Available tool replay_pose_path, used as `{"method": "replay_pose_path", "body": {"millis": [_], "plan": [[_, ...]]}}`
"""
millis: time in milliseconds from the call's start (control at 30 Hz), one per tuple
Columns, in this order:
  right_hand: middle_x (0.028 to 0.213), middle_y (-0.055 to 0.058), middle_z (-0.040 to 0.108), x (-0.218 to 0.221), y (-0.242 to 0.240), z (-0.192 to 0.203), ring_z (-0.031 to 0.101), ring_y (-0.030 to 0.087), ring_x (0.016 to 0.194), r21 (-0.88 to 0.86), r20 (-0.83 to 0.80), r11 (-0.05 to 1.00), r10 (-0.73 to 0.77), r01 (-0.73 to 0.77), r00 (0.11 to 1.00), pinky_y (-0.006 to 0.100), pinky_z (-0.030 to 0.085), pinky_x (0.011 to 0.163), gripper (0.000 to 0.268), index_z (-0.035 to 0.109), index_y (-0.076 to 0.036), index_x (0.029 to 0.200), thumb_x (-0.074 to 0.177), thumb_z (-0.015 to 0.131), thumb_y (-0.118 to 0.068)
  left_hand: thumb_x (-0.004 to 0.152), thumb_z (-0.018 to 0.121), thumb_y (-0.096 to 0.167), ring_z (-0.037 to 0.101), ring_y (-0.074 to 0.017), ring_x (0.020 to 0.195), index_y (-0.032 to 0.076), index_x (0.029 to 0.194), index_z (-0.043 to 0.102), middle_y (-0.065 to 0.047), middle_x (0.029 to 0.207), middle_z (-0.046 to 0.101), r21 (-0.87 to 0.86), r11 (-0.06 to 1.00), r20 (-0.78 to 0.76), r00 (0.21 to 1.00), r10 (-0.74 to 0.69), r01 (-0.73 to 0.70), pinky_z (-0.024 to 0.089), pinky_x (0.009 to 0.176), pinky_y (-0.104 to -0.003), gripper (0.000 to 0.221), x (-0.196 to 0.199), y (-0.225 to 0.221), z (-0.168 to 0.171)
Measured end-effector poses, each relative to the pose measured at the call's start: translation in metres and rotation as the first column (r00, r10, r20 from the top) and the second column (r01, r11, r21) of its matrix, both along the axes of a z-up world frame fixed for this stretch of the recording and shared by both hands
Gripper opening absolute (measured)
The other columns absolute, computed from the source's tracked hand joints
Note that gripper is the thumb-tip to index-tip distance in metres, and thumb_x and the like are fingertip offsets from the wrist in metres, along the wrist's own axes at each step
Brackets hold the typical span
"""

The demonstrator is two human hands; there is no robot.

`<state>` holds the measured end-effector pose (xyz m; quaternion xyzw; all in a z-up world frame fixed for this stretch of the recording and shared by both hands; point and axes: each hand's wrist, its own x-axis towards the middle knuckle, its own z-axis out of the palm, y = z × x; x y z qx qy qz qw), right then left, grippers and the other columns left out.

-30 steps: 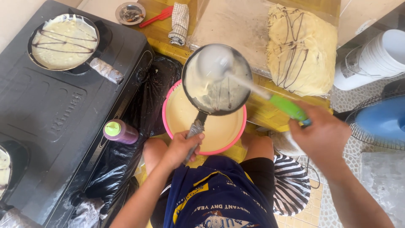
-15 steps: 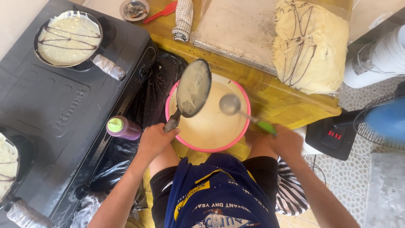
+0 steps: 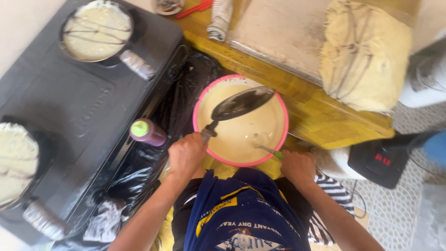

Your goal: Cooking multiple crepe layers by pouring batter into pans, spreading it, and stacking the finished layers.

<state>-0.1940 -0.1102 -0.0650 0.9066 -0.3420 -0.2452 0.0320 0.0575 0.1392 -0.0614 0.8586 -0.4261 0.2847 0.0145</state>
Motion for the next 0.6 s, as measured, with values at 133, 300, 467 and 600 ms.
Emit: {"method": "replay_pose_path", "body": {"millis": [133,300,467,600], "plan": [[0.080,-0.005,0.075,0.009,0.015,0.022,0.076,0.018,0.081,-0.047,-0.064,0.996,0.067,-0.070,0.996,0.033,0.046,0.079,0.032,0.072,-0.028,0.103,0.093,0.042,-0.023,0.087,0.055,0.063,0.055,-0.0168,0.040,0.026,0.070,0.051,0.007,0.053,0.045,0.071,0.997,0.058,0.998,0.039,-0.043,0.043,0.035,-0.037,0.042,-0.009,-0.001,-0.003],[0.112,-0.013,0.080,0.024,0.037,0.047,0.075,0.010,0.111,-0.030,-0.248,0.999,0.002,-0.010,0.969,0.033,0.050,0.093,0.042,0.067,-0.040,0.125,0.102,0.032,-0.037,0.092,0.057,0.055,0.075,-0.0444,0.093,0.004,0.090,0.071,-0.021,0.089,0.076,0.108,0.983,-0.916,0.370,0.156,-0.147,0.058,0.078,-0.056,0.054,-0.024,-0.007,0.015],[0.124,-0.001,0.074,0.031,0.019,-0.004,0.072,0.028,0.116,-0.029,-0.188,0.999,0.023,-0.029,0.982,0.040,0.055,0.099,0.059,0.062,-0.037,0.132,0.089,0.038,-0.071,0.089,0.069,0.050,0.060,-0.0161,0.045,0.008,0.081,0.066,-0.008,0.062,0.066,0.017,0.864,-0.827,-0.493,-0.270,-0.502,0.045,0.040,-0.028,0.043,-0.069,-0.032,-0.060],[0.115,-0.009,0.078,0.077,0.083,0.070,0.073,0.016,0.106,0.420,0.085,0.866,0.259,-0.271,0.962,0.039,0.056,0.092,0.043,0.075,-0.046,0.119,0.096,0.039,-0.053,0.088,0.074,0.051,0.052,-0.0135,0.038,0.005,0.077,0.064,-0.007,0.056,0.061,-0.089,0.805,-0.647,-0.581,-0.494,-0.586,0.038,0.034,-0.025,0.048,-0.075,-0.027,-0.024]]}}
